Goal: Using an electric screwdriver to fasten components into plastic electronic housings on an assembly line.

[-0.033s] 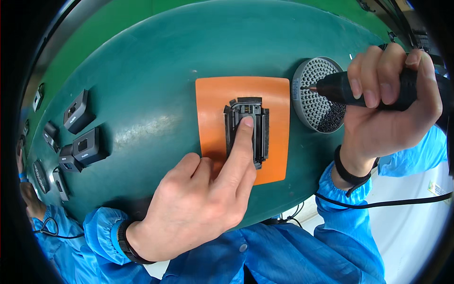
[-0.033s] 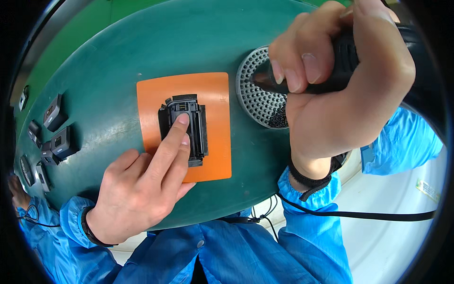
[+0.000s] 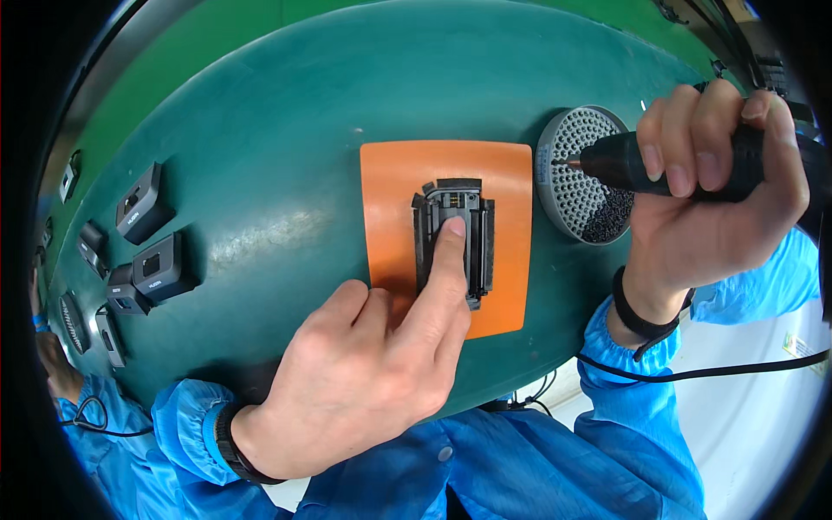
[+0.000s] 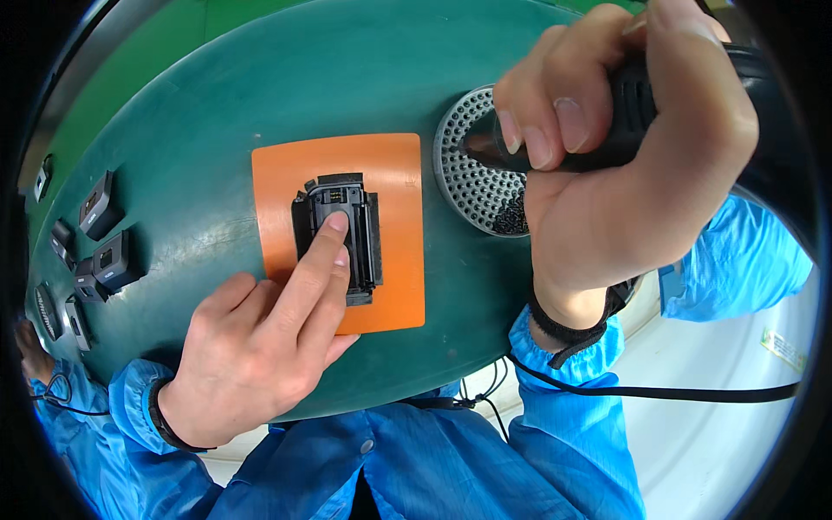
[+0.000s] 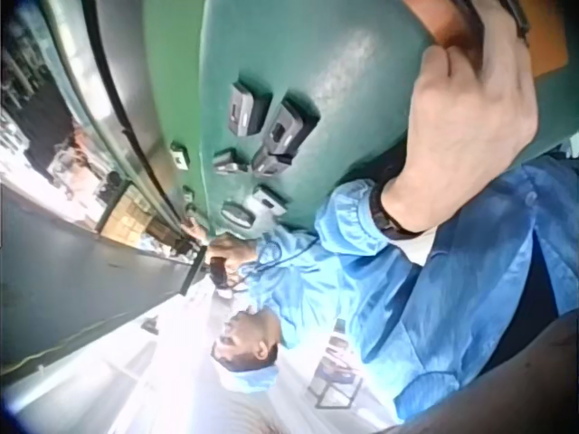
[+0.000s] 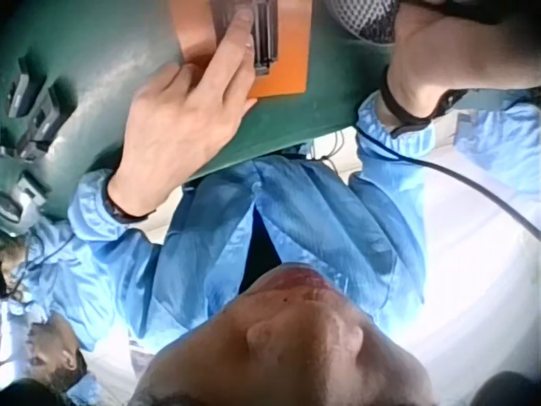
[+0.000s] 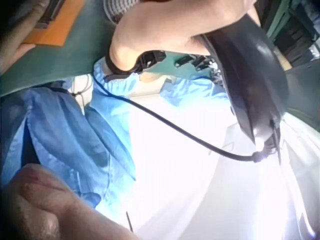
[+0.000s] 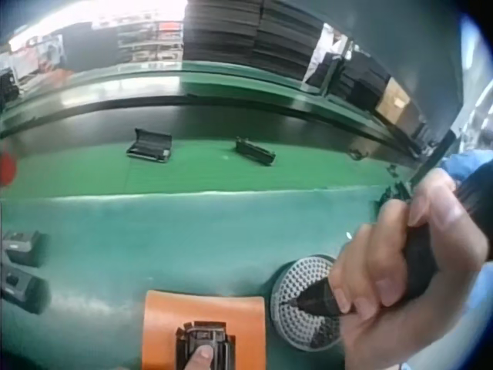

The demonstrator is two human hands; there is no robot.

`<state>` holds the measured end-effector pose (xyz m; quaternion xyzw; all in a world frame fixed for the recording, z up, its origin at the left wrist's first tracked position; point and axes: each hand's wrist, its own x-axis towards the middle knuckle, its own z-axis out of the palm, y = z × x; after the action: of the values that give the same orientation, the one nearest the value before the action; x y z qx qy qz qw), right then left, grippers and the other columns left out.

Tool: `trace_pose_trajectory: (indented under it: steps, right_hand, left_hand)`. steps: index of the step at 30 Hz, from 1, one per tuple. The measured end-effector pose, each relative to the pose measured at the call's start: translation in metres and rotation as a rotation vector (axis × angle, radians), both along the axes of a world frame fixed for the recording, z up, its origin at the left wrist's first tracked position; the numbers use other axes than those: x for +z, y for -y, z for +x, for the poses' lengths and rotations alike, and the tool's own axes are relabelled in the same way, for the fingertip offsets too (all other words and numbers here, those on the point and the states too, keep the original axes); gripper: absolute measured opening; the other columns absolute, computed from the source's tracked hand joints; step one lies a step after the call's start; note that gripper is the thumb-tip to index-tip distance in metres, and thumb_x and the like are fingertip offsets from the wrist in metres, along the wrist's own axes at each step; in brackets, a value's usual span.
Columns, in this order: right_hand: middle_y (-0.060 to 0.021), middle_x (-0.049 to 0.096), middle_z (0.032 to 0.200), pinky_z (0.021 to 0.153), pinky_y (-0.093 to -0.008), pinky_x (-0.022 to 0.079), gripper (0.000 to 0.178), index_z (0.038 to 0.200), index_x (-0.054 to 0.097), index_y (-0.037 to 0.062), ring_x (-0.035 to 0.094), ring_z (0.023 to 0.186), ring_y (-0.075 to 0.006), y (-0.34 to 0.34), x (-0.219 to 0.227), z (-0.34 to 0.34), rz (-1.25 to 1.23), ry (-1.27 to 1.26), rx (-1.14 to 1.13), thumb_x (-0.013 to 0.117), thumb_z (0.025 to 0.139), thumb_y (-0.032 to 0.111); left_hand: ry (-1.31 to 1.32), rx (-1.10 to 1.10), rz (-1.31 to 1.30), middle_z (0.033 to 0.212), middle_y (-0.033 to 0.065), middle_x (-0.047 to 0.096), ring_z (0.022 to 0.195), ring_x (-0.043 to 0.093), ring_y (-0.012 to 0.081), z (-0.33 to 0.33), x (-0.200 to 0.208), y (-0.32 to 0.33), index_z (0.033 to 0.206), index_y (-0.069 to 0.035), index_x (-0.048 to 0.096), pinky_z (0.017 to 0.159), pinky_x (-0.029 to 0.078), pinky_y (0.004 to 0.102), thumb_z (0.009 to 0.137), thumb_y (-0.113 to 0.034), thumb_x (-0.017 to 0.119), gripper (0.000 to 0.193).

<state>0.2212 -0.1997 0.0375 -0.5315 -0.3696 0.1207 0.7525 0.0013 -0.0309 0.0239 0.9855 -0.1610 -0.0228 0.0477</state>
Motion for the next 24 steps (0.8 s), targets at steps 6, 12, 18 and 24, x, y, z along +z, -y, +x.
trace_pose_trajectory:
  steps: [6, 12, 18, 24]
  right_hand:
    - [0.0012, 0.039, 0.068, 0.056, -0.0303, 0.036, 0.026, 0.102, 0.058, 0.0081, 0.037, 0.054, -0.0119, -0.016, -0.011, 0.001, -0.046, 0.020, 0.004, 0.045, 0.108, 0.029]
    - [0.0029, 0.044, 0.067, 0.055, -0.0286, 0.038, 0.024, 0.101, 0.061, 0.0067, 0.041, 0.054, -0.0089, -0.004, 0.035, 0.021, 0.051, -0.006, 0.129, 0.048, 0.104, 0.027]
    - [0.0030, 0.048, 0.069, 0.055, -0.0299, 0.040, 0.028, 0.101, 0.062, 0.0068, 0.044, 0.054, -0.0093, -0.023, 0.035, 0.005, 0.010, -0.035, 0.219, 0.044, 0.105, 0.028]
    - [0.0027, 0.048, 0.070, 0.056, -0.0309, 0.040, 0.031, 0.105, 0.063, 0.0055, 0.044, 0.055, -0.0098, -0.036, 0.019, -0.006, 0.005, 0.022, 0.358, 0.043, 0.105, 0.030]
  left_hand:
    - [0.032, -0.011, 0.010, 0.144, 0.0208, 0.063, 0.056, 0.050, 0.0110, 0.001, -0.006, -0.002, 0.114, 0.003, 0.075, 0.057, 0.041, 0.0251, 0.073, -0.030, 0.082, 0.053]
    - [0.132, 0.047, -0.011, 0.138, 0.0196, 0.068, 0.053, 0.047, 0.0099, 0.010, -0.011, 0.005, 0.100, -0.001, 0.075, 0.057, 0.040, 0.0241, 0.081, -0.020, 0.074, 0.027]
    - [0.189, 0.070, -0.036, 0.132, 0.0176, 0.071, 0.050, 0.045, 0.0093, 0.008, -0.015, 0.006, 0.086, -0.004, 0.071, 0.056, 0.039, 0.0237, 0.086, -0.012, 0.068, 0.009]
    - [0.180, 0.075, -0.066, 0.129, 0.0165, 0.072, 0.049, 0.045, 0.0090, 0.009, -0.016, 0.005, 0.081, -0.004, 0.068, 0.055, 0.037, 0.0238, 0.087, -0.013, 0.068, 0.011]
